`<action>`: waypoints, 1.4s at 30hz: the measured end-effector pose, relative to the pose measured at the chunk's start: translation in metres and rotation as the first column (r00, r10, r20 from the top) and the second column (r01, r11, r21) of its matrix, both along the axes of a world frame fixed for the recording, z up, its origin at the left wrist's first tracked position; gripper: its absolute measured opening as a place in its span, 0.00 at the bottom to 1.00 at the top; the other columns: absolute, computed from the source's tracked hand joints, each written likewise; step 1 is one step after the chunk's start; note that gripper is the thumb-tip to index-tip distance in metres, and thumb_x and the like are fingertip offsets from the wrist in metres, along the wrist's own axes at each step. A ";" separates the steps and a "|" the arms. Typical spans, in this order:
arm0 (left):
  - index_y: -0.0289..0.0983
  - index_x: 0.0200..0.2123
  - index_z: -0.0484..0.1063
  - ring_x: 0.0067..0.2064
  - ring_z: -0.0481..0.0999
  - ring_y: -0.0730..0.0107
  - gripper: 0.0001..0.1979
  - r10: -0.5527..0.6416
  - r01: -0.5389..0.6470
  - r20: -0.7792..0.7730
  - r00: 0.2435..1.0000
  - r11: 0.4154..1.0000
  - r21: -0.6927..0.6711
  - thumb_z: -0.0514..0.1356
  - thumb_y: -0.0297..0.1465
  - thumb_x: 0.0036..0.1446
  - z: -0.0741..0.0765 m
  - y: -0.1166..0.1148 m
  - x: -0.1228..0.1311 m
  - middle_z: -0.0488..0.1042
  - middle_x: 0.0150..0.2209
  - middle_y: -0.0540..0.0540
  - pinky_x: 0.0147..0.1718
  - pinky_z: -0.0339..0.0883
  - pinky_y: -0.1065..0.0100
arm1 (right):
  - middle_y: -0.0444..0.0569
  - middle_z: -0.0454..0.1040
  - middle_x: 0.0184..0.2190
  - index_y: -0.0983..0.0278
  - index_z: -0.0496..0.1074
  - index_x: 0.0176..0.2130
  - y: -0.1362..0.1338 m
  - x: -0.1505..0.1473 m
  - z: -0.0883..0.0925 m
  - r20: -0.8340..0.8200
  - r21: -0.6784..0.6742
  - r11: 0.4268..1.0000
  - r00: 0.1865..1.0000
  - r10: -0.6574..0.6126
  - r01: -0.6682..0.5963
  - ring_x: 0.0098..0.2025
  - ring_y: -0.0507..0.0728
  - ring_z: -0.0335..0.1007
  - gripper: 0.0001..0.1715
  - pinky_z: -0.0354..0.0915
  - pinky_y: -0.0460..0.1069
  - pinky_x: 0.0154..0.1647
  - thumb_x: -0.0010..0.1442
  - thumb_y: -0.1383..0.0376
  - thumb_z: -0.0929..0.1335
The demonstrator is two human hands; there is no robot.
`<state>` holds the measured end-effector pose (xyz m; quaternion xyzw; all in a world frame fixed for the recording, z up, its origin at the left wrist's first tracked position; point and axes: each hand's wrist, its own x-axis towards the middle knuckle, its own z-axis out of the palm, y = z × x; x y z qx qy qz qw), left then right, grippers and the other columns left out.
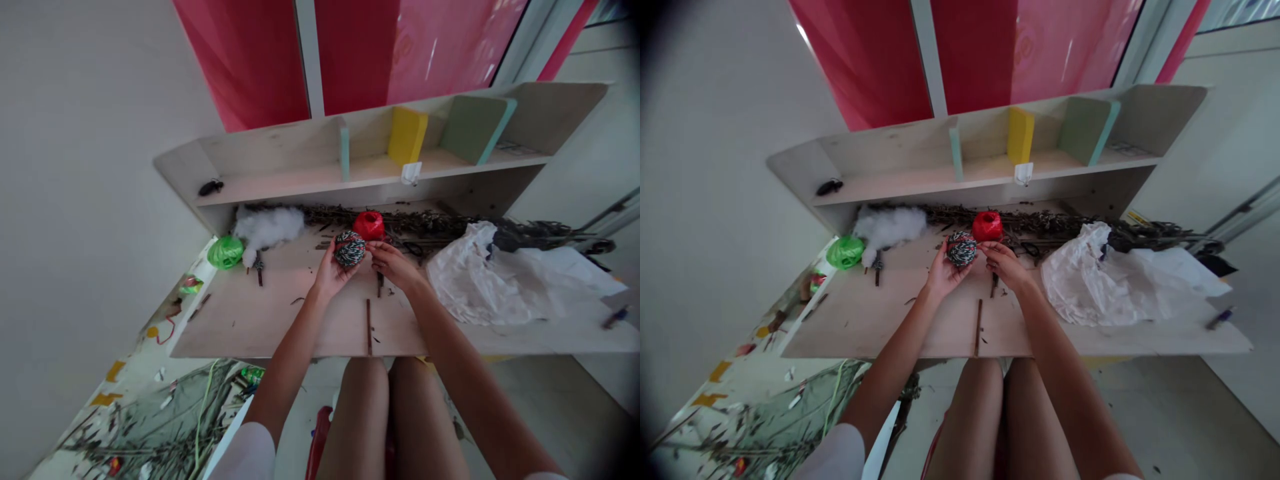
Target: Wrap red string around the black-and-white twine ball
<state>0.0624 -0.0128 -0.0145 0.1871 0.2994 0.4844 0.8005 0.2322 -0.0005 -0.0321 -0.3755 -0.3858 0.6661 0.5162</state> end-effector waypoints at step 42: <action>0.29 0.56 0.64 0.38 0.78 0.60 0.37 -0.068 0.073 0.110 0.992 0.997 -0.041 0.47 0.54 0.57 -0.004 -0.002 0.003 0.77 0.40 0.34 0.33 0.74 0.67 | 0.41 0.73 0.27 0.59 0.75 0.36 -0.001 -0.004 -0.003 0.080 -0.023 1.000 0.997 0.015 -0.013 0.23 0.46 0.63 0.25 0.59 0.43 0.24 0.39 0.52 0.77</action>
